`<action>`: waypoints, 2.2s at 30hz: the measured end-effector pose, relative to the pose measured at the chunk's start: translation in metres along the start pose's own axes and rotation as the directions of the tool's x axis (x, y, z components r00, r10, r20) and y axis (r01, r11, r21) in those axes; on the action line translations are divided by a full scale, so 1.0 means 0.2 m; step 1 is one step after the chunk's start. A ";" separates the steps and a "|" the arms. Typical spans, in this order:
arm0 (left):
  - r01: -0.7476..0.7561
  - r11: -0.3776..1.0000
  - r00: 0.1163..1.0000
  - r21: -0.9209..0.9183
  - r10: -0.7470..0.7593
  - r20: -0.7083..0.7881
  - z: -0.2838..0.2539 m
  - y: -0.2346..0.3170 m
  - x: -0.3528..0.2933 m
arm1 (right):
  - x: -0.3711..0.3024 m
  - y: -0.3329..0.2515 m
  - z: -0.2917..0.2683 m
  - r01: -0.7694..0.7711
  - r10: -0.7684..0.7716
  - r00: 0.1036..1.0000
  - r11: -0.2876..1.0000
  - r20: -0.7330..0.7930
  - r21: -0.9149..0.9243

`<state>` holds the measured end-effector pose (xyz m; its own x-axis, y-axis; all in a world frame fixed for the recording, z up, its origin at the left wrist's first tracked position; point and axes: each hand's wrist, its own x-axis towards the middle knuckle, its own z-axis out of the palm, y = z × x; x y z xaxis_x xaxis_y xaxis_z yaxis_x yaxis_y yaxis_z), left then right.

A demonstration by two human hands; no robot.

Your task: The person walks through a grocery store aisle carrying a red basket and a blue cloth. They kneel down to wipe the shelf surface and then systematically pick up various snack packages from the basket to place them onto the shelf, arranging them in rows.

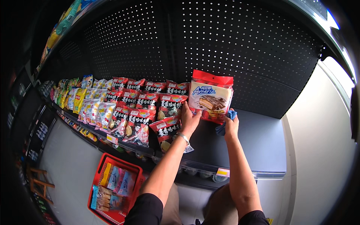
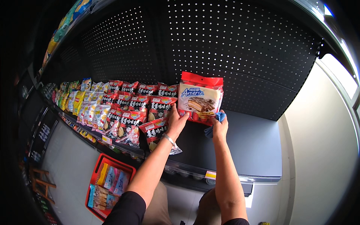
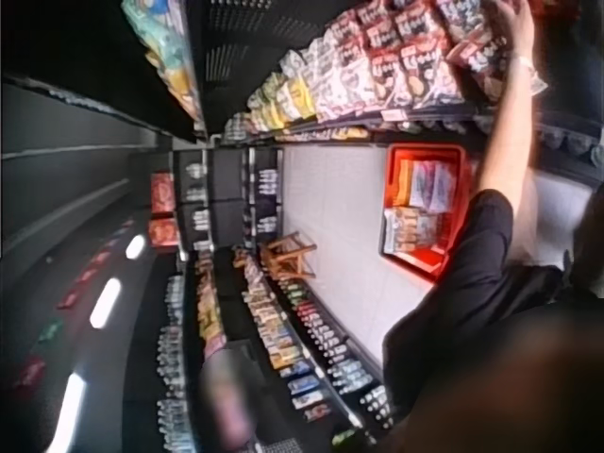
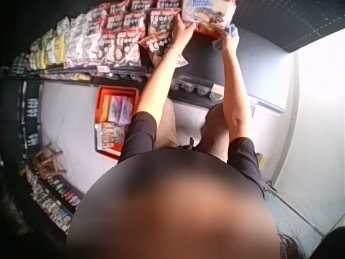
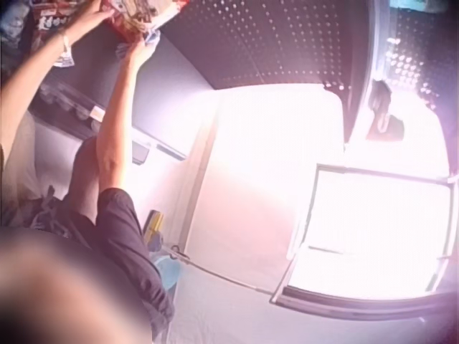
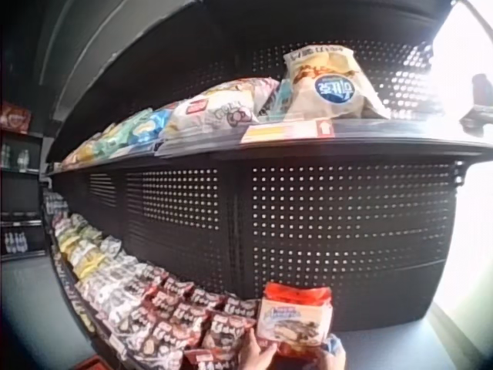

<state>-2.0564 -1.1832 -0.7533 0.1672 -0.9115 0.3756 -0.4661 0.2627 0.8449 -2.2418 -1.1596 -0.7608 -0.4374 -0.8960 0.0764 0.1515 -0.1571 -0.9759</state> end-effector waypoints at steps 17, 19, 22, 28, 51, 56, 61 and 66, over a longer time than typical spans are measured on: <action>-0.304 0.953 0.931 0.008 0.298 -0.212 0.07 0.26 -0.16 | 0.02 -0.09 -0.04 0.225 -0.162 0.957 0.938 -0.239 0.263; -0.360 0.933 0.905 0.018 0.354 -0.237 -0.07 0.40 -0.21 | 0.01 -0.12 -0.04 0.168 -0.079 0.969 0.905 -0.233 0.391; -0.455 0.890 0.848 0.019 0.440 -0.296 -0.26 0.65 -0.30 | 0.05 -0.14 -0.15 -0.036 0.067 0.997 0.771 -0.024 0.636; -0.623 0.782 0.714 -0.032 0.551 -0.433 -0.69 0.77 -0.55 | -0.25 -0.25 0.07 -0.111 -0.061 0.969 0.756 0.238 0.645; 0.180 0.855 0.230 -0.486 -0.517 -0.825 -2.04 -0.75 -2.45 | -1.07 -0.40 0.39 0.241 -0.080 0.623 0.966 0.778 -0.093; 0.209 0.787 0.264 -0.580 -0.617 -0.742 -2.03 -0.85 -2.54 | -1.11 -0.35 0.44 0.236 -0.038 0.671 0.958 0.741 -0.164; 0.524 0.791 0.159 -0.314 -0.454 -0.877 -2.08 -1.05 -2.64 | -1.06 -0.33 0.42 0.219 -0.062 0.705 0.966 0.706 -0.134; 0.636 0.738 0.391 0.223 -0.060 -0.918 -2.08 -0.91 -2.50 | -0.95 -0.24 0.36 0.172 -0.069 0.732 0.981 0.678 -0.086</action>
<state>-1.6948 -0.6429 -0.9368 0.8912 -0.0819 0.4462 -0.4314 -0.4568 0.7779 -2.1016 -1.0123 -0.7126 0.2701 -0.9265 0.2620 -0.0030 -0.2730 -0.9620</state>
